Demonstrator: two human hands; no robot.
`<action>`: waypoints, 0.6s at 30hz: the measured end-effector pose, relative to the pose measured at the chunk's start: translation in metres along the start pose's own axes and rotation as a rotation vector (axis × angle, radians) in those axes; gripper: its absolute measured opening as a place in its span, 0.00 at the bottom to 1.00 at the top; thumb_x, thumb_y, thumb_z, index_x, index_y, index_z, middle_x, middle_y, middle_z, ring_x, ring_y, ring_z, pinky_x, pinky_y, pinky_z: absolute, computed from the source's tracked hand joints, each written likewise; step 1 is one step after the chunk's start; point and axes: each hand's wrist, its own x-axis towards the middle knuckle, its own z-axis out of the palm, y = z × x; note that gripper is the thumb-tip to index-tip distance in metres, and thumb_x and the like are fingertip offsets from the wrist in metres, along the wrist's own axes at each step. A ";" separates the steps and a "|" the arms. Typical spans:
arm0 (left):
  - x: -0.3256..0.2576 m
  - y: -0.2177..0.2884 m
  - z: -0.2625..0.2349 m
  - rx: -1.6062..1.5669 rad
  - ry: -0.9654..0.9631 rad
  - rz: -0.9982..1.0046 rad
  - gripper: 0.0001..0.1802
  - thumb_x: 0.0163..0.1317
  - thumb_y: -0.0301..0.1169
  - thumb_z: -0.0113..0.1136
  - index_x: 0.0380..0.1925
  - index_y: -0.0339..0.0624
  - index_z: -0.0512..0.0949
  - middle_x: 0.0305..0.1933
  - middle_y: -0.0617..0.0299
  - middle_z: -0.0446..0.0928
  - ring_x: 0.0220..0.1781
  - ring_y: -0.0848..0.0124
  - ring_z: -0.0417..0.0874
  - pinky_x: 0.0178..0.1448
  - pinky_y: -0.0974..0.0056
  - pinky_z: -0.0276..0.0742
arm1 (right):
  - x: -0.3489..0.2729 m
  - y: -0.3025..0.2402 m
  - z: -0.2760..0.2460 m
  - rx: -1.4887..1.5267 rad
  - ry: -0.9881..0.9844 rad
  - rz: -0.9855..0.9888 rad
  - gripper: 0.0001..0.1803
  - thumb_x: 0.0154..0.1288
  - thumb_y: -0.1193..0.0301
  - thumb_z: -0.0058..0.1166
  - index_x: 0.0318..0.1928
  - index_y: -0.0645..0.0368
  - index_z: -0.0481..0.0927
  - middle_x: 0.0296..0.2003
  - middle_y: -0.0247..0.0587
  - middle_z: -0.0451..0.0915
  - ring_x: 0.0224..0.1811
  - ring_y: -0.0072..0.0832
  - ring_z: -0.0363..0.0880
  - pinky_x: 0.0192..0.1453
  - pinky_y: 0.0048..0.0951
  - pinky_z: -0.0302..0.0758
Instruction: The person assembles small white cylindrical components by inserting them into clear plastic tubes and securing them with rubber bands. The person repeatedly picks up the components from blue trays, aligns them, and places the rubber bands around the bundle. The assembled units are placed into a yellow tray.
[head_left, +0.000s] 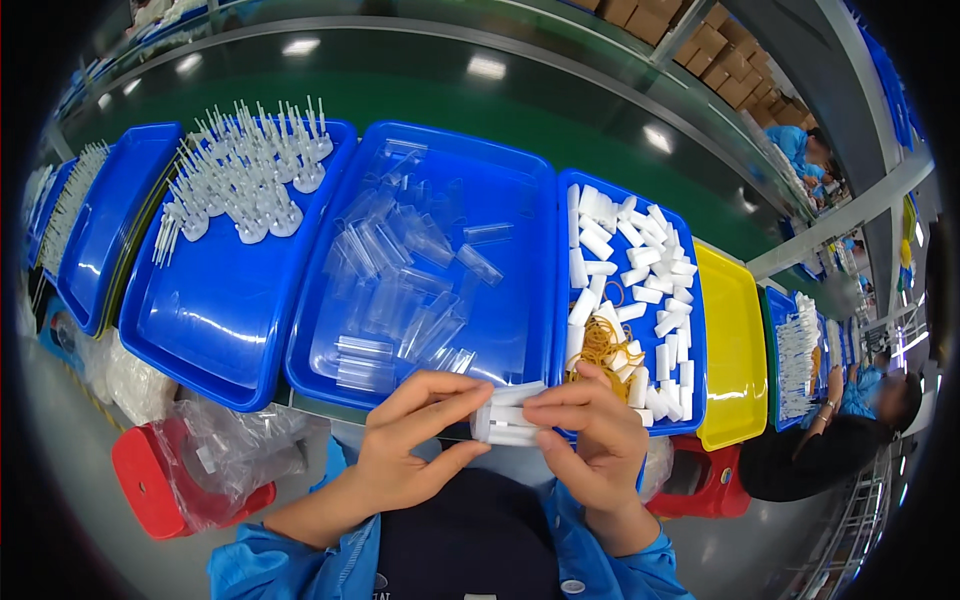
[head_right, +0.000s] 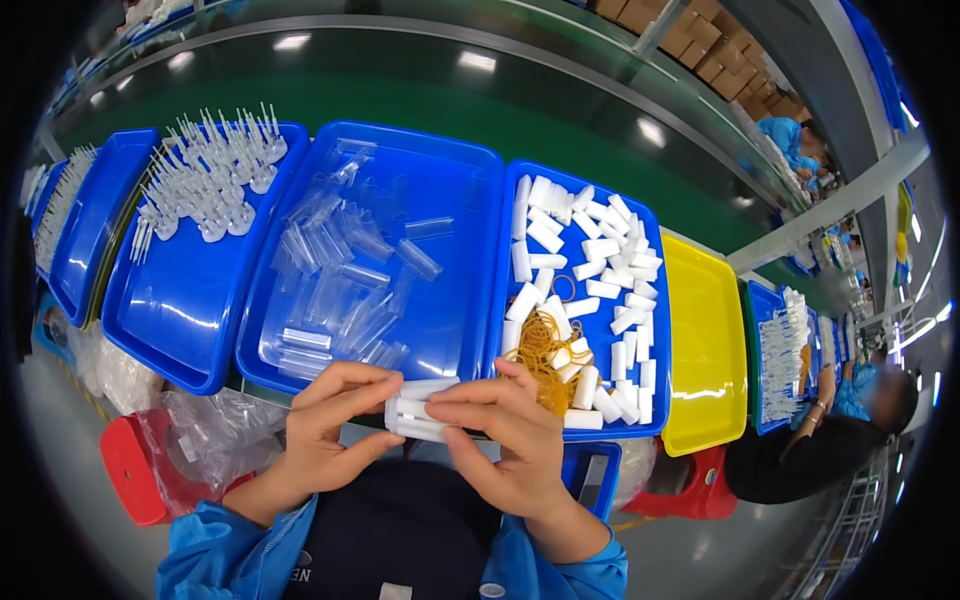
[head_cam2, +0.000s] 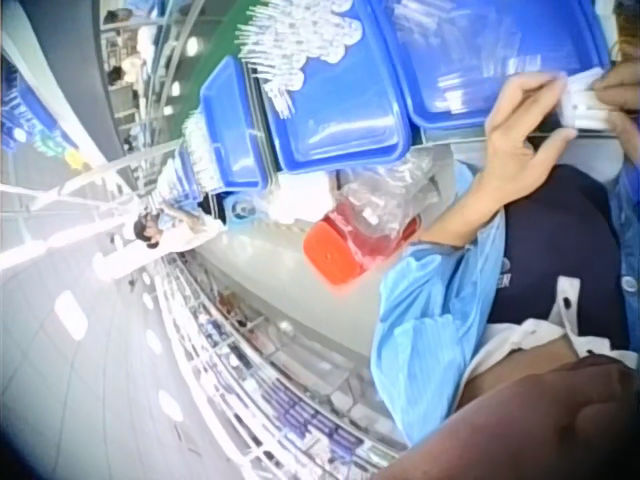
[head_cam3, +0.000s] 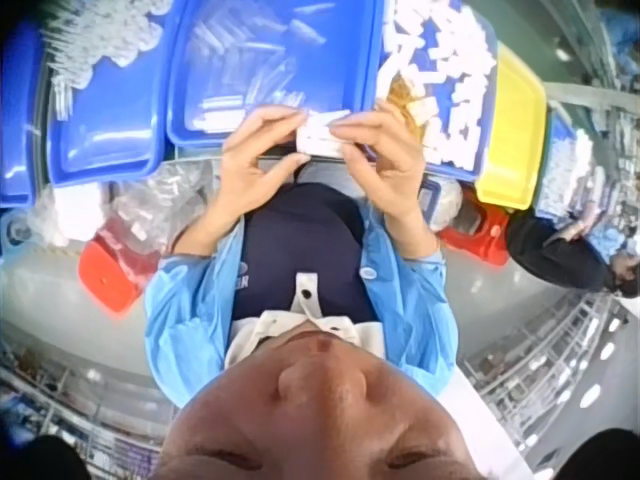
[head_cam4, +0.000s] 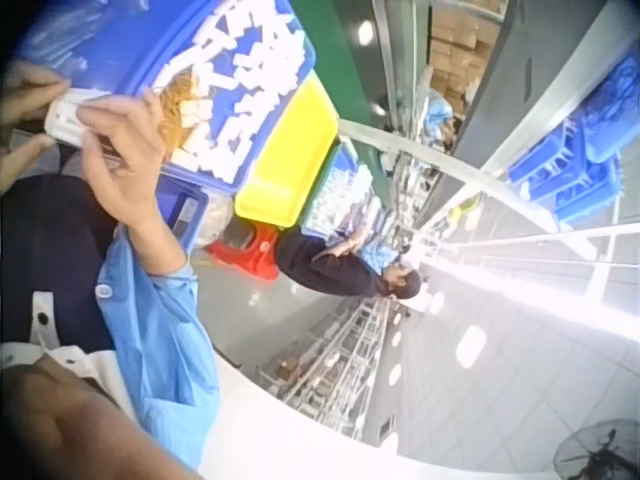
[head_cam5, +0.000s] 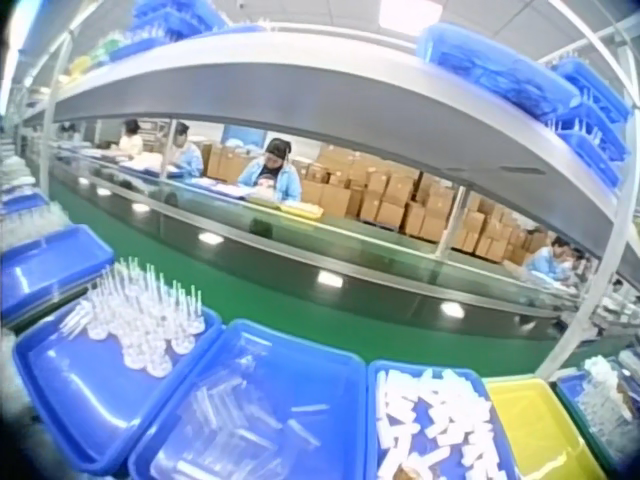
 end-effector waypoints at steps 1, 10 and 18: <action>-0.001 0.001 -0.002 -0.014 0.014 -0.010 0.27 0.51 0.18 0.69 0.54 0.32 0.78 0.54 0.50 0.75 0.52 0.62 0.82 0.53 0.64 0.83 | 0.002 -0.001 0.001 0.015 -0.024 -0.017 0.13 0.52 0.81 0.60 0.40 0.58 0.86 0.40 0.38 0.85 0.43 0.27 0.82 0.67 0.42 0.58; 0.001 0.005 -0.039 -0.311 0.312 -0.072 0.27 0.52 0.11 0.62 0.54 0.27 0.72 0.58 0.47 0.70 0.60 0.62 0.76 0.59 0.61 0.79 | 0.072 0.022 -0.009 -0.399 -0.203 -0.079 0.15 0.58 0.75 0.57 0.48 0.57 0.81 0.48 0.47 0.82 0.53 0.43 0.78 0.67 0.45 0.61; 0.007 -0.001 -0.031 -0.426 0.296 -0.102 0.29 0.52 0.19 0.62 0.56 0.29 0.68 0.57 0.47 0.71 0.60 0.61 0.75 0.63 0.60 0.73 | 0.106 0.099 0.037 -0.548 -0.303 -0.091 0.05 0.49 0.75 0.58 0.28 0.56 0.85 0.40 0.46 0.80 0.45 0.43 0.78 0.47 0.46 0.72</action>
